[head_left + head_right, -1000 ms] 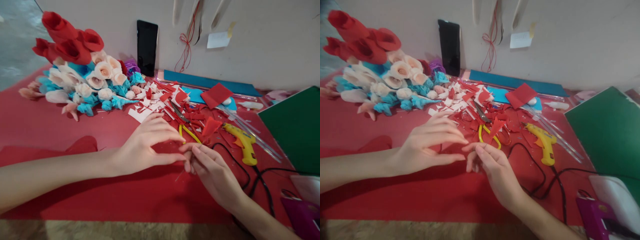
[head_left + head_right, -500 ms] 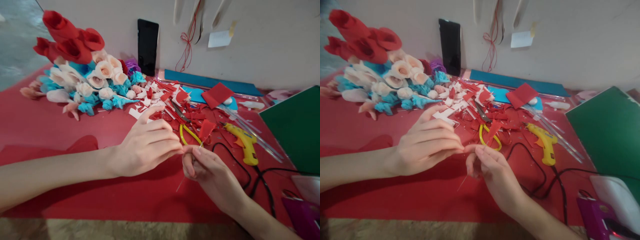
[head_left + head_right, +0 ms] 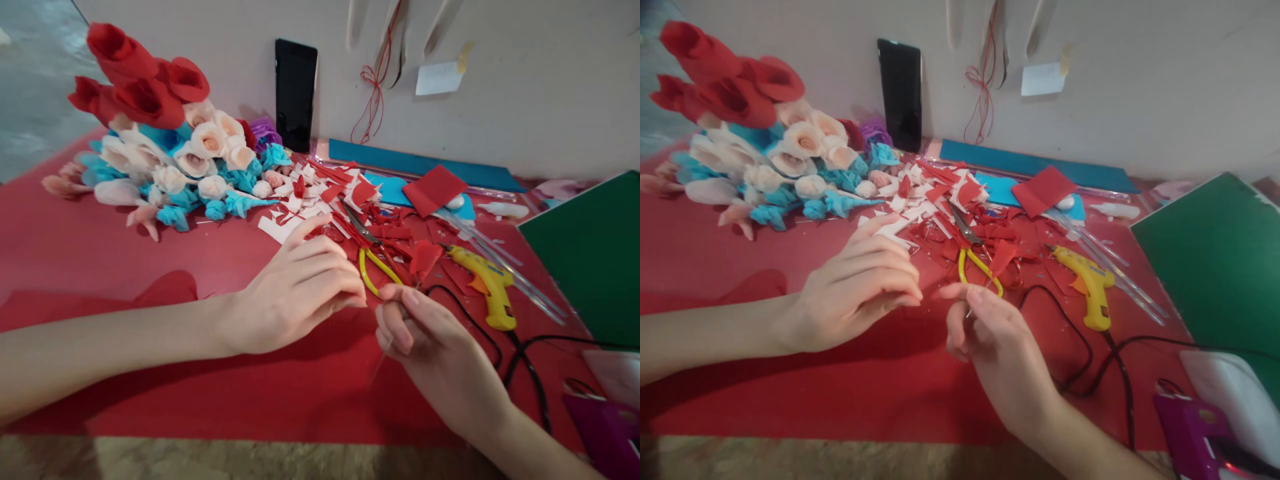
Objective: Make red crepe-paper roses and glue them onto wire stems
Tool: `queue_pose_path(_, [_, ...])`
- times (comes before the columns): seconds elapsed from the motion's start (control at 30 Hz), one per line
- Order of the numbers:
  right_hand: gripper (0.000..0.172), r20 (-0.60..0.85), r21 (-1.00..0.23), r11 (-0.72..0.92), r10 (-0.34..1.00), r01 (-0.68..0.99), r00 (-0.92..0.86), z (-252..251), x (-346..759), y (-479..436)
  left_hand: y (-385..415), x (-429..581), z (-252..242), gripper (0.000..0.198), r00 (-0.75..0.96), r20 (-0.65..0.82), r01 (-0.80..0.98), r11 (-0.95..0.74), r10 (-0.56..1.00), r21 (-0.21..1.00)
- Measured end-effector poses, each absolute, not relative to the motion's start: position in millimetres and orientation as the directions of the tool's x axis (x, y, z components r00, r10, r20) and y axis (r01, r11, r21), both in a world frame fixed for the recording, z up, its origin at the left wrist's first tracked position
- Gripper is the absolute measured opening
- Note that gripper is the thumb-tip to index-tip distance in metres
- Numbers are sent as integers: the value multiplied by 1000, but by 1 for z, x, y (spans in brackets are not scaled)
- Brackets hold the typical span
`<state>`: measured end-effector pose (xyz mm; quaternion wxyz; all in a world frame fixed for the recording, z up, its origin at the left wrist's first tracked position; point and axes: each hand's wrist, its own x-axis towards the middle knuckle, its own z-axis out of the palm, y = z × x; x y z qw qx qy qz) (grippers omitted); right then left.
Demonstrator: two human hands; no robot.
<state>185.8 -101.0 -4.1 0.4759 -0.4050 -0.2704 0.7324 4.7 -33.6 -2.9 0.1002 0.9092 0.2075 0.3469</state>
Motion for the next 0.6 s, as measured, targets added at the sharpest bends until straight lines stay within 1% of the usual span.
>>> queue_pose_path(0.13, [24, -348, -809, -381, 924, -447, -158, -4, 191, -97, -30, 8, -7, 10, 687, 528, 327, -861, 500, 390])
queue_pose_path(0.27, [25, -337, -843, -369, 930, -392, -150, -5, 193, -96, -24, 12, -13, 18, 717, 364, 413, -783, 594, 464])
queue_pose_path(0.33, [25, -341, -854, -375, 927, -362, -157, -6, 193, -96, -21, 13, -16, 23, 745, 275, 459, -766, 608, 450])
queue_pose_path(0.47, [23, -339, -895, -375, 924, -241, -179, -8, 193, -96, -16, 12, -21, 32, 815, 155, 475, -797, 558, 373])
queue_pose_path(0.5, [23, -325, -912, -360, 927, -198, -189, -9, 193, -96, -15, 11, -22, 30, 825, 134, 470, -799, 548, 376])
queue_pose_path(0.53, [23, -305, -927, -338, 931, -159, -202, -10, 194, -96, -14, 11, -24, 25, 829, 119, 469, -796, 546, 383])
queue_pose_path(0.57, [23, -284, -940, -316, 934, -127, -218, -10, 194, -97, -14, 11, -25, 17, 825, 119, 472, -789, 553, 394])
queue_pose_path(0.6, [24, -267, -949, -297, 935, -103, -235, -11, 195, -97, -14, 11, -25, 12, 816, 134, 472, -782, 563, 408])
